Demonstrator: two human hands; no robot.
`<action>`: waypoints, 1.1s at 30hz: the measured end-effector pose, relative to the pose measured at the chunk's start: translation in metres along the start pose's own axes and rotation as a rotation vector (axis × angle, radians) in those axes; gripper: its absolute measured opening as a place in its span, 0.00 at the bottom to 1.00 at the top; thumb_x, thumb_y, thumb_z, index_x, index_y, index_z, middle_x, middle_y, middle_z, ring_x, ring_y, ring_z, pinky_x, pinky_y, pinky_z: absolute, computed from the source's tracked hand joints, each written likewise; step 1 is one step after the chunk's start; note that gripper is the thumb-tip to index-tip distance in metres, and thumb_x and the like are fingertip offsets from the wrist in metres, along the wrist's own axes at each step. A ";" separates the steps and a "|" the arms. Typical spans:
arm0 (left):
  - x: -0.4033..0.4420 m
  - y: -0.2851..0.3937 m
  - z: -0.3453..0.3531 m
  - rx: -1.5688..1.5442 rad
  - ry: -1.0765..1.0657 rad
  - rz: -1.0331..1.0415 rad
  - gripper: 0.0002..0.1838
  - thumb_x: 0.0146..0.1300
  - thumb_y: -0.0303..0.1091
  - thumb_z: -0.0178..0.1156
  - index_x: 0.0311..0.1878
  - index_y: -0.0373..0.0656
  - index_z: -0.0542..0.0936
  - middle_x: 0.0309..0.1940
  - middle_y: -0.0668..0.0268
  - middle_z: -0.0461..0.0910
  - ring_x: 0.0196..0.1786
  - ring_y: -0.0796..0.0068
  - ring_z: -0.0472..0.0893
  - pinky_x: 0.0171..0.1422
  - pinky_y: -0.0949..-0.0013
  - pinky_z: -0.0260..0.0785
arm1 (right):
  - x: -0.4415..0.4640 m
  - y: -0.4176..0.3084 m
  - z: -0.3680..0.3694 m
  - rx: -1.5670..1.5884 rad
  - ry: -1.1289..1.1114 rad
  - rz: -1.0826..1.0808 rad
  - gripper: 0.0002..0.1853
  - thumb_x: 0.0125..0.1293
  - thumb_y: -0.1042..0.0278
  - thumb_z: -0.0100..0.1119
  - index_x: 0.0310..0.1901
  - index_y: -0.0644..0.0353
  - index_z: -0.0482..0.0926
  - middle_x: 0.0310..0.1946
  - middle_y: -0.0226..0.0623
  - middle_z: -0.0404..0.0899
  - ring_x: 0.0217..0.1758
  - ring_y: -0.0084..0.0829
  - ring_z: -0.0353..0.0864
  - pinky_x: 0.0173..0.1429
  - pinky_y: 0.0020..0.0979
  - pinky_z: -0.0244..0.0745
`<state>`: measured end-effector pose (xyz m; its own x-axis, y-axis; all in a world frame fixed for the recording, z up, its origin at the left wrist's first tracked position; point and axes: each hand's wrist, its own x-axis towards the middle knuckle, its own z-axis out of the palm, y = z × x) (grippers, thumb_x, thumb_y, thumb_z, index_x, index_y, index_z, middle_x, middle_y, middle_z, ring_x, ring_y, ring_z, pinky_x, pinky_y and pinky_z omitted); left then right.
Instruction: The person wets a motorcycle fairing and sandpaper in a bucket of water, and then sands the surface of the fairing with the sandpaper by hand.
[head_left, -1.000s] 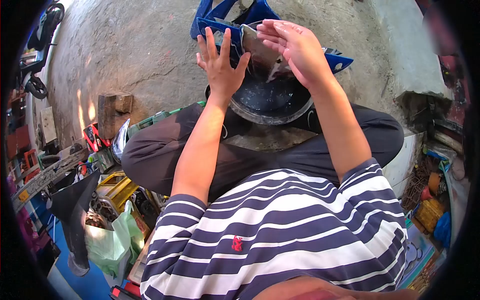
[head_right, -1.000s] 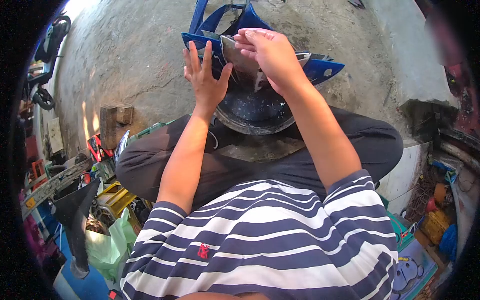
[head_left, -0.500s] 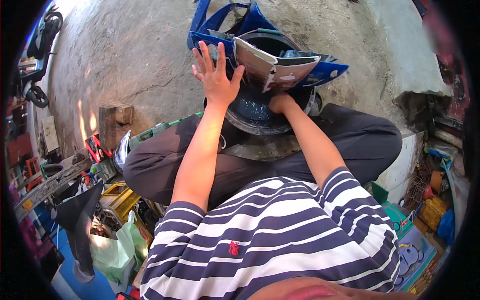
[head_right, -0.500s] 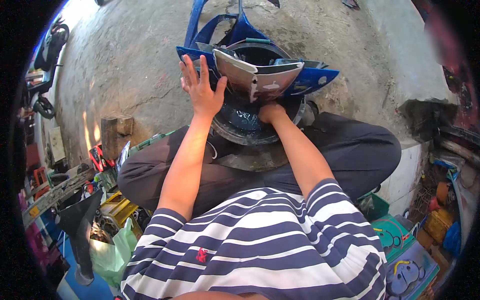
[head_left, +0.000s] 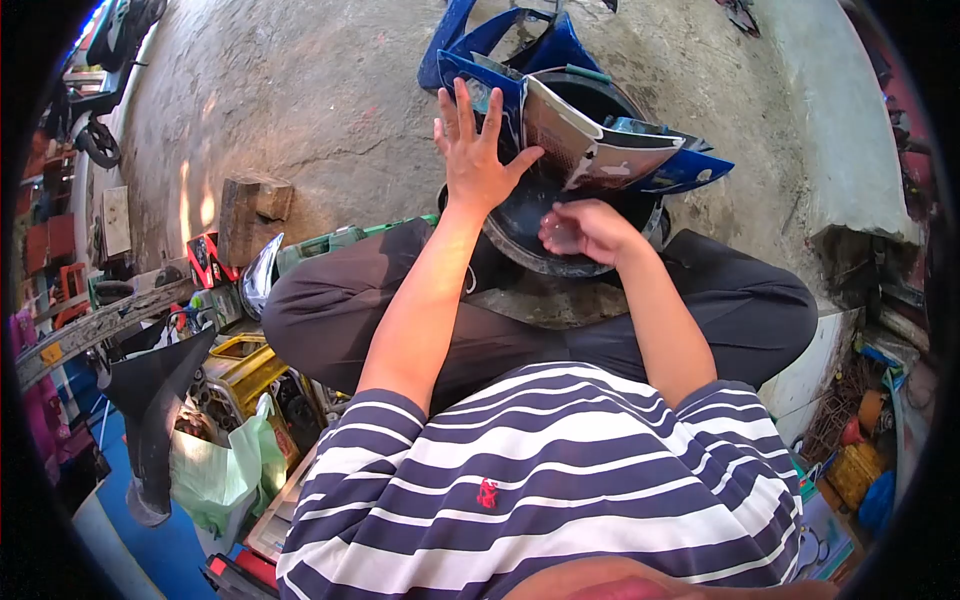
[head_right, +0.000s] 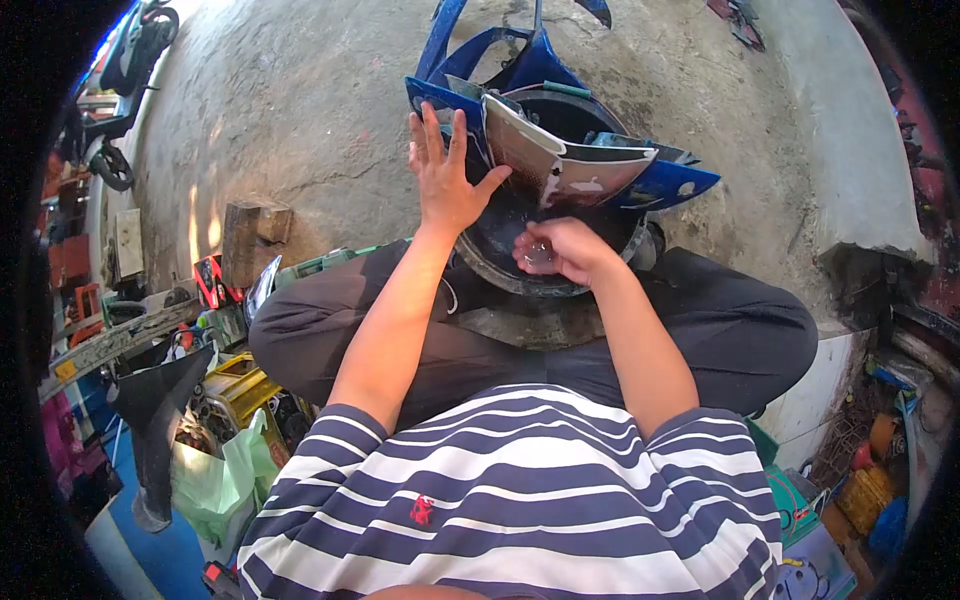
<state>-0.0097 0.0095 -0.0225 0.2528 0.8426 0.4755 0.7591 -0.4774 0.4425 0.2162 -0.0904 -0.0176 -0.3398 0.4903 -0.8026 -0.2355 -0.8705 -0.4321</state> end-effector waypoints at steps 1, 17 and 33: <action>-0.001 0.001 0.000 -0.008 0.004 -0.004 0.62 0.65 0.72 0.75 0.96 0.61 0.56 0.95 0.39 0.42 0.95 0.25 0.43 0.82 0.13 0.49 | -0.016 -0.013 0.013 0.109 0.007 -0.020 0.20 0.91 0.59 0.51 0.55 0.69 0.87 0.49 0.50 0.95 0.47 0.43 0.97 0.57 0.43 0.94; -0.002 0.002 0.000 -0.007 0.007 0.002 0.59 0.66 0.73 0.73 0.94 0.59 0.60 0.96 0.44 0.44 0.94 0.24 0.46 0.84 0.17 0.50 | -0.112 -0.119 0.071 -0.466 0.174 -0.786 0.20 0.89 0.60 0.60 0.63 0.70 0.90 0.56 0.38 0.94 0.61 0.27 0.90 0.70 0.32 0.82; -0.003 -0.002 0.006 0.040 0.042 0.051 0.61 0.69 0.78 0.67 0.96 0.55 0.56 0.96 0.42 0.45 0.93 0.19 0.46 0.82 0.15 0.52 | 0.131 0.029 -0.062 -1.929 0.031 -0.017 0.21 0.78 0.68 0.55 0.63 0.64 0.91 0.64 0.48 0.92 0.67 0.54 0.91 0.70 0.53 0.85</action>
<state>-0.0084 0.0092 -0.0298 0.2669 0.8057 0.5287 0.7692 -0.5086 0.3868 0.2216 -0.0536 -0.1607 -0.3300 0.5159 -0.7905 0.9397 0.2594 -0.2230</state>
